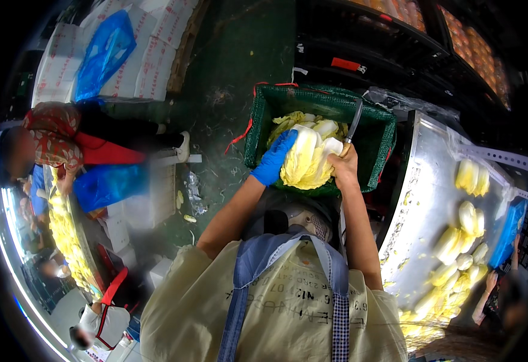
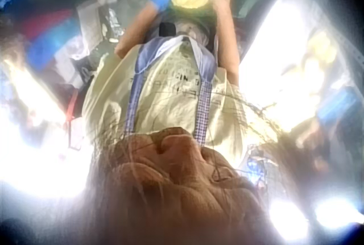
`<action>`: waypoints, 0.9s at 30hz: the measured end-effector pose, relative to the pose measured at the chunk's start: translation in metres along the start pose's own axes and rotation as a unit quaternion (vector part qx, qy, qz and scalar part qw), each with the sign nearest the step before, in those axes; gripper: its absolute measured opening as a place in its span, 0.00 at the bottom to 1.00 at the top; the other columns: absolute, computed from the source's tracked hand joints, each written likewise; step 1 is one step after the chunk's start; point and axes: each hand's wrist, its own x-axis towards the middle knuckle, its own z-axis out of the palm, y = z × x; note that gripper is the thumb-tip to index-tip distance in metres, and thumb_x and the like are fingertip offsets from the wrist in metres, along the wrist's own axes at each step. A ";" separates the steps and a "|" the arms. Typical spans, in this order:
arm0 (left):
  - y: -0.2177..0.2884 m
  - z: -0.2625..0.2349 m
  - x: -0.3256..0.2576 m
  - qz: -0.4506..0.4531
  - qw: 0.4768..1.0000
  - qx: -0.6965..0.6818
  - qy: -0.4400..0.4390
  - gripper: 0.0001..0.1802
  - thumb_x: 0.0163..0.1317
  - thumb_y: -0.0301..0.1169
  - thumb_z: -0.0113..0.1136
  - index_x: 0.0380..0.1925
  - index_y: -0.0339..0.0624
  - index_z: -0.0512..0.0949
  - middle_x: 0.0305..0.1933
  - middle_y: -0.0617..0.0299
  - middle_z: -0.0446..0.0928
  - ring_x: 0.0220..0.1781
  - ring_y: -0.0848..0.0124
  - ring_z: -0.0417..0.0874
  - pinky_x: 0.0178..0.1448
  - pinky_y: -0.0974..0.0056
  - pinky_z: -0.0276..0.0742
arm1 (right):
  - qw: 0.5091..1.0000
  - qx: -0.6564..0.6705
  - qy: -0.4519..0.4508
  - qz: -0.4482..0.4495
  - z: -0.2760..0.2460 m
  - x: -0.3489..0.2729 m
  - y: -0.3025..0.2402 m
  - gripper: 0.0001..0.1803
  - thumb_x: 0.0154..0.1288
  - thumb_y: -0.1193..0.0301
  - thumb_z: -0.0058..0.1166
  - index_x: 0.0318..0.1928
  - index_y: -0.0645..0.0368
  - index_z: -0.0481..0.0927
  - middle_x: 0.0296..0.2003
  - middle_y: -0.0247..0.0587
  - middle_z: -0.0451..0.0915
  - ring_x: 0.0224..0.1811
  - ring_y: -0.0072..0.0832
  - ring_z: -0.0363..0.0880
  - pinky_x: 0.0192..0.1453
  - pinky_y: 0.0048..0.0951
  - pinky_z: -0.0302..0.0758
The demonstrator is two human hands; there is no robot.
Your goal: The person holds heads of cabbage and trims the bottom stems with a knife before placing the cabbages into a green crate.
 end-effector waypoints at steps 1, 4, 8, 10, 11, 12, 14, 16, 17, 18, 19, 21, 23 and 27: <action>0.003 0.002 -0.001 -0.037 0.995 -0.087 -0.016 0.26 0.57 0.39 0.60 0.54 0.38 0.69 0.50 0.61 0.73 0.51 0.73 0.73 0.56 0.69 0.68 | 1.000 -0.007 -0.006 0.022 0.000 0.002 -0.007 0.20 0.44 0.83 0.51 0.42 0.64 0.68 0.31 0.35 0.72 0.27 0.21 0.72 0.28 0.21 0.70; 0.017 0.023 -0.014 -0.093 0.983 -0.152 -0.045 0.27 0.56 0.38 0.61 0.53 0.39 0.69 0.50 0.60 0.73 0.52 0.71 0.73 0.58 0.67 0.67 | 0.999 -0.017 -0.029 0.040 -0.003 0.009 -0.011 0.20 0.43 0.83 0.52 0.41 0.63 0.68 0.30 0.34 0.72 0.26 0.20 0.71 0.24 0.19 0.67; 0.002 0.005 0.001 0.086 0.968 0.235 -0.032 0.25 0.55 0.36 0.62 0.52 0.39 0.69 0.48 0.61 0.74 0.50 0.72 0.73 0.57 0.66 0.68 | 0.997 -0.056 -0.043 0.021 0.002 0.010 -0.017 0.18 0.43 0.81 0.53 0.39 0.62 0.68 0.29 0.35 0.72 0.26 0.21 0.71 0.26 0.21 0.69; -0.005 0.002 0.011 0.137 0.931 0.339 -0.005 0.25 0.57 0.35 0.60 0.54 0.40 0.68 0.48 0.61 0.74 0.50 0.72 0.74 0.57 0.67 0.68 | 0.992 -0.114 -0.043 -0.031 0.001 0.015 -0.014 0.18 0.43 0.79 0.55 0.38 0.63 0.68 0.29 0.35 0.72 0.28 0.23 0.72 0.31 0.23 0.70; -0.002 0.002 0.011 0.107 0.942 0.316 -0.023 0.25 0.56 0.34 0.61 0.53 0.39 0.68 0.47 0.62 0.74 0.49 0.73 0.74 0.57 0.67 0.68 | 0.987 -0.142 -0.041 -0.058 -0.001 0.019 -0.012 0.18 0.43 0.79 0.55 0.38 0.63 0.68 0.29 0.36 0.72 0.29 0.24 0.72 0.33 0.25 0.70; 0.002 -0.001 0.011 0.077 0.952 0.292 -0.041 0.25 0.54 0.33 0.62 0.53 0.39 0.69 0.47 0.62 0.74 0.48 0.73 0.74 0.56 0.67 0.68 | 0.982 -0.173 -0.035 -0.066 -0.004 0.023 -0.012 0.18 0.43 0.78 0.56 0.37 0.63 0.68 0.29 0.37 0.72 0.30 0.25 0.72 0.35 0.25 0.71; 0.013 0.006 0.005 0.015 0.974 0.217 -0.066 0.25 0.53 0.32 0.61 0.52 0.39 0.69 0.46 0.60 0.75 0.48 0.70 0.75 0.57 0.64 0.69 | 0.969 -0.233 -0.021 -0.083 -0.012 0.033 -0.009 0.18 0.43 0.76 0.57 0.37 0.64 0.68 0.29 0.39 0.73 0.32 0.28 0.73 0.39 0.27 0.71; 0.018 0.004 -0.002 -0.061 0.995 0.041 -0.065 0.24 0.54 0.33 0.58 0.52 0.39 0.69 0.48 0.57 0.75 0.50 0.66 0.75 0.58 0.61 0.69 | 0.957 -0.273 0.002 -0.092 -0.023 0.041 -0.010 0.18 0.43 0.75 0.57 0.37 0.64 0.67 0.30 0.43 0.75 0.33 0.31 0.75 0.40 0.29 0.71; 0.019 0.003 -0.004 -0.098 0.992 -0.049 -0.063 0.24 0.55 0.33 0.57 0.52 0.39 0.69 0.49 0.56 0.75 0.51 0.65 0.76 0.58 0.59 0.70 | 0.948 -0.305 0.014 -0.088 -0.024 0.041 -0.015 0.18 0.43 0.75 0.57 0.36 0.65 0.67 0.30 0.45 0.75 0.33 0.34 0.76 0.40 0.31 0.72; 0.012 -0.007 0.003 -0.110 0.990 -0.053 -0.071 0.24 0.56 0.35 0.54 0.53 0.38 0.68 0.51 0.53 0.74 0.53 0.60 0.75 0.59 0.56 0.69 | 0.937 -0.336 0.014 -0.092 -0.022 0.040 -0.019 0.18 0.43 0.75 0.56 0.36 0.65 0.67 0.29 0.46 0.75 0.33 0.36 0.76 0.40 0.32 0.72; 0.009 -0.008 0.005 -0.114 0.989 -0.073 -0.066 0.24 0.56 0.35 0.54 0.53 0.38 0.68 0.52 0.53 0.73 0.53 0.60 0.75 0.60 0.55 0.69 | 0.925 -0.367 0.014 -0.096 -0.018 0.038 -0.025 0.18 0.43 0.75 0.56 0.36 0.64 0.67 0.29 0.48 0.75 0.33 0.38 0.76 0.39 0.32 0.72; 0.005 -0.009 0.008 -0.123 0.984 -0.112 -0.058 0.25 0.56 0.35 0.54 0.53 0.38 0.68 0.52 0.52 0.73 0.53 0.60 0.74 0.60 0.55 0.68 | 0.912 -0.399 0.016 -0.094 -0.013 0.035 -0.033 0.17 0.43 0.75 0.55 0.36 0.64 0.67 0.30 0.51 0.76 0.34 0.42 0.77 0.39 0.34 0.72; 0.013 0.001 0.003 -0.132 0.976 -0.161 -0.059 0.25 0.56 0.35 0.55 0.54 0.37 0.67 0.53 0.52 0.73 0.53 0.59 0.74 0.60 0.54 0.68 | 0.911 -0.404 0.024 -0.083 -0.012 0.036 -0.038 0.17 0.43 0.75 0.55 0.36 0.64 0.66 0.31 0.54 0.76 0.35 0.46 0.77 0.40 0.35 0.72; 0.015 -0.001 0.006 -0.162 0.966 -0.186 -0.076 0.25 0.55 0.35 0.57 0.53 0.38 0.68 0.52 0.53 0.73 0.53 0.60 0.75 0.59 0.55 0.69 | 0.907 -0.409 0.013 -0.100 -0.012 0.037 -0.038 0.17 0.44 0.75 0.55 0.36 0.64 0.66 0.31 0.55 0.76 0.36 0.49 0.77 0.40 0.36 0.72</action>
